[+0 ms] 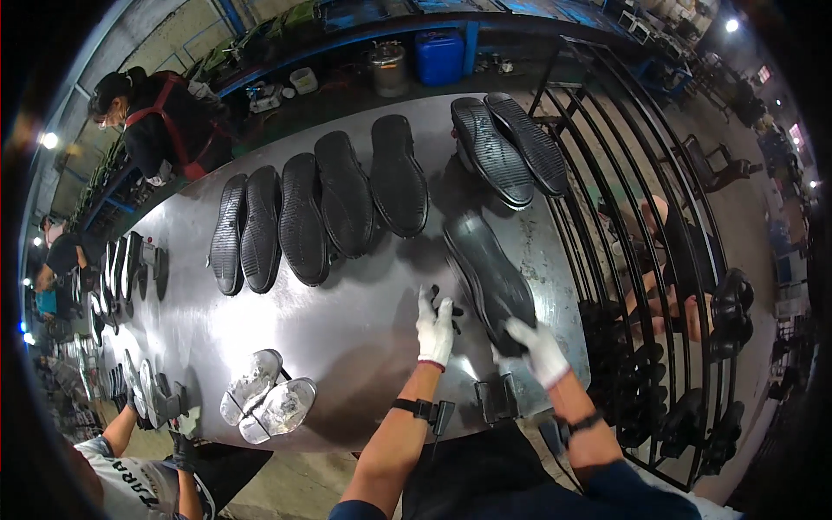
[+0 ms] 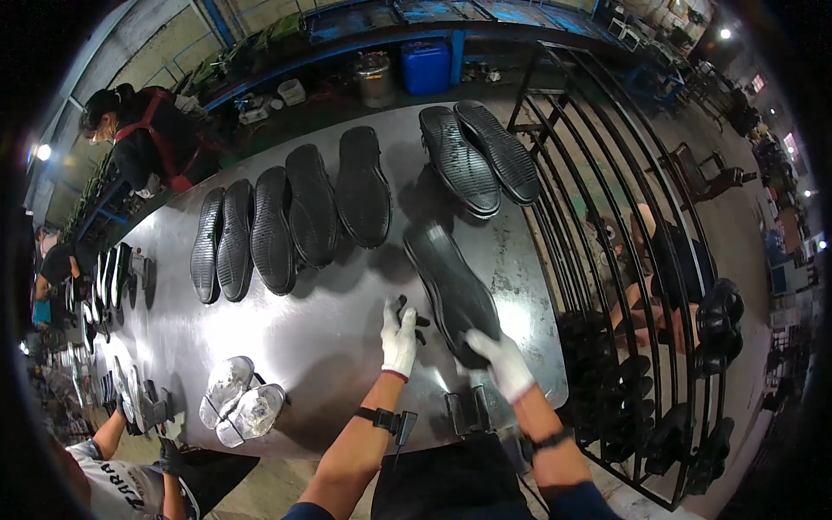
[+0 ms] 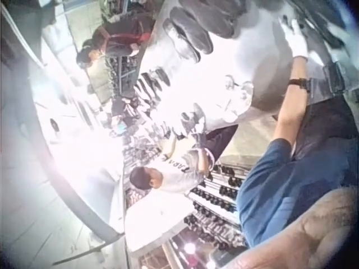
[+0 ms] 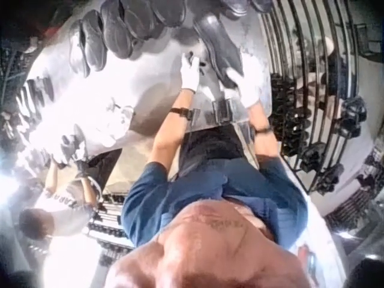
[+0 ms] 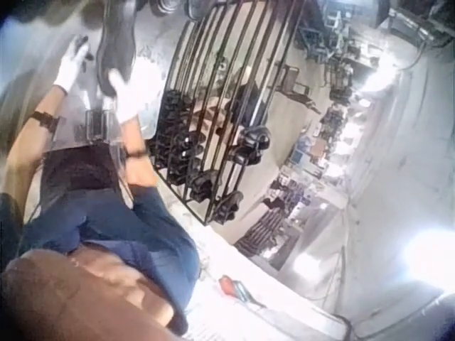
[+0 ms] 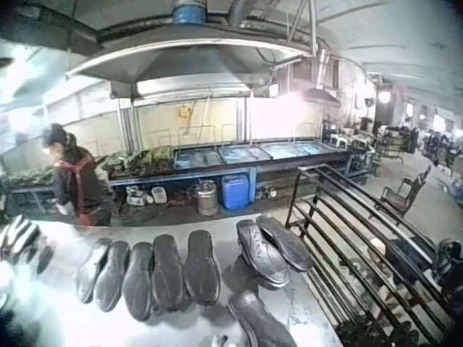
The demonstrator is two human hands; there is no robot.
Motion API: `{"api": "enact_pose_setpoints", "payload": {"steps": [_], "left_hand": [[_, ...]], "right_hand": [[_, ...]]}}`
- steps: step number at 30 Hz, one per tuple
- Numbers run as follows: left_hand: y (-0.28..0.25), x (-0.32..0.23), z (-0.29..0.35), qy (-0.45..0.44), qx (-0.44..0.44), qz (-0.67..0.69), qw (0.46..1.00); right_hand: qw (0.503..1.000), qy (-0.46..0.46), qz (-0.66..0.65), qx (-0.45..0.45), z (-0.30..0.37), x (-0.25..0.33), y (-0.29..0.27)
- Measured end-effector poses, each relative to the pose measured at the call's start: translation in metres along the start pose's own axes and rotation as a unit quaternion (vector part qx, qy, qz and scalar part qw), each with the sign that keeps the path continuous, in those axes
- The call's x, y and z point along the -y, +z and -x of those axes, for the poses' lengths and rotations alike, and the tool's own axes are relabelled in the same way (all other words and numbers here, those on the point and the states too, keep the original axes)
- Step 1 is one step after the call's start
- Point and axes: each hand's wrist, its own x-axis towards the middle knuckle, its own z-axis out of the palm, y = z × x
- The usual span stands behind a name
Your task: The recorder applies glue from a bottle to shoe soles on a metal table and then places them onto a drying rack.
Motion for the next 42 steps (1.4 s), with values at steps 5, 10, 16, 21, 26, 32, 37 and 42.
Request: {"api": "enact_pose_setpoints", "payload": {"steps": [5, 10, 16, 21, 26, 32, 37, 42], "left_hand": [[0.021, 0.049, -0.036, -0.152, 0.181, -0.137, 0.962], [0.006, 0.065, 0.001, -0.078, 0.182, -0.167, 0.966], [0.012, 0.064, 0.042, 0.13, 0.125, -0.435, 0.882], [0.026, 0.063, 0.025, -0.112, 0.086, -0.025, 0.99], [0.036, -0.007, 0.124, 0.071, 0.077, 0.093, 0.99], [0.048, -0.067, 0.231, 0.238, 0.109, -0.101, 0.96], [0.047, -0.034, 0.118, 0.065, 0.014, 0.052, 0.996], [0.052, 0.034, 0.057, -0.118, 0.039, 0.228, 0.966]], "right_hand": [[0.998, 0.038, 0.049, 0.01, 0.085, -0.042, -0.071], [0.997, 0.058, 0.055, -0.002, 0.137, -0.107, -0.087], [0.94, -0.005, 0.337, -0.045, 0.157, -0.073, -0.069], [0.756, -0.222, 0.613, -0.06, 0.093, -0.012, 0.043], [0.68, -0.404, 0.6, -0.122, 0.136, -0.076, -0.006], [0.638, -0.507, 0.574, 0.08, 0.249, -0.08, -0.147], [0.594, -0.63, 0.477, -0.149, 0.195, -0.017, -0.13], [0.78, -0.368, 0.416, -0.289, 0.125, -0.085, -0.103]]}}
